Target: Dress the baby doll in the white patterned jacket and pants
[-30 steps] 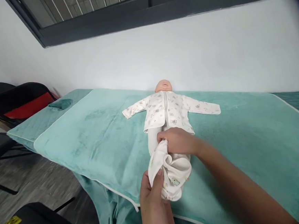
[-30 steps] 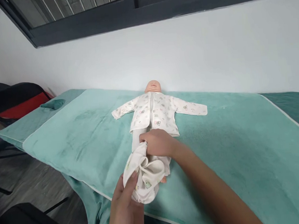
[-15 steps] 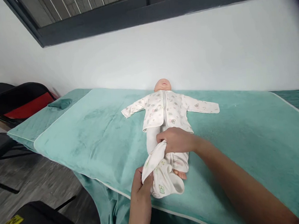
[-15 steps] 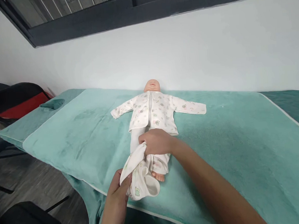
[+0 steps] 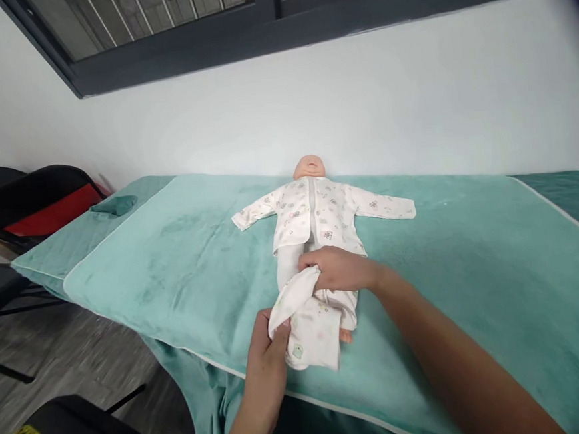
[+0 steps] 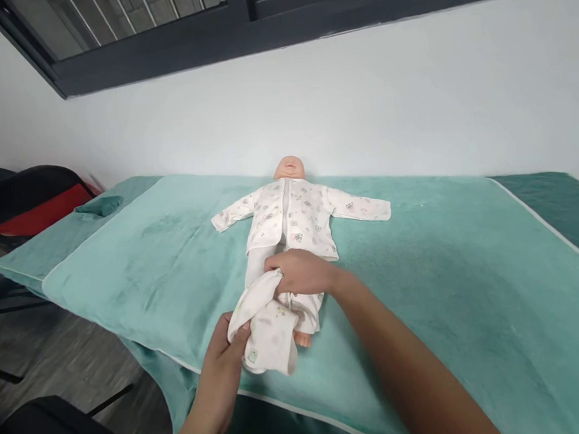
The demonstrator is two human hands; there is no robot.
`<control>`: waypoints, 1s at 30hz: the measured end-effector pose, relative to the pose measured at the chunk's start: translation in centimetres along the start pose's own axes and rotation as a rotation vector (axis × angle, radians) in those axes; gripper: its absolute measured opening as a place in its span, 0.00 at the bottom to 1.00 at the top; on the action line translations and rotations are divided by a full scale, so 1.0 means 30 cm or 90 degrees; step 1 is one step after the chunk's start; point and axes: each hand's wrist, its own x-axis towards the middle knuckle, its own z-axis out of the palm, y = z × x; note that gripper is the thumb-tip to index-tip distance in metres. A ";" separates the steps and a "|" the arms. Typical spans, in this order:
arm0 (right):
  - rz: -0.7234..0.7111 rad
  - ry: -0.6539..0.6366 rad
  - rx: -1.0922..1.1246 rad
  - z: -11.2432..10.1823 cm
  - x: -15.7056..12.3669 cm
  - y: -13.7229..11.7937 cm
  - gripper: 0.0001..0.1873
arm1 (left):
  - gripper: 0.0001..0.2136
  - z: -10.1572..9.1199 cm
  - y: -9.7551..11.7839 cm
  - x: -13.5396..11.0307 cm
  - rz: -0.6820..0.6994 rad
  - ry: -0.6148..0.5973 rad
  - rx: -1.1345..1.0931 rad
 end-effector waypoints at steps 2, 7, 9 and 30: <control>0.005 -0.012 0.069 -0.001 -0.005 0.007 0.04 | 0.15 -0.004 -0.006 0.035 0.051 0.017 0.024; 0.017 -0.006 0.163 0.004 -0.004 0.030 0.11 | 0.13 -0.017 -0.038 0.160 0.177 0.053 0.075; 0.017 -0.010 0.157 0.003 -0.001 0.035 0.14 | 0.13 -0.023 -0.047 0.215 0.234 0.051 0.089; -0.042 0.219 0.228 -0.015 -0.011 0.052 0.15 | 0.22 -0.056 0.056 0.508 0.187 -0.133 -0.034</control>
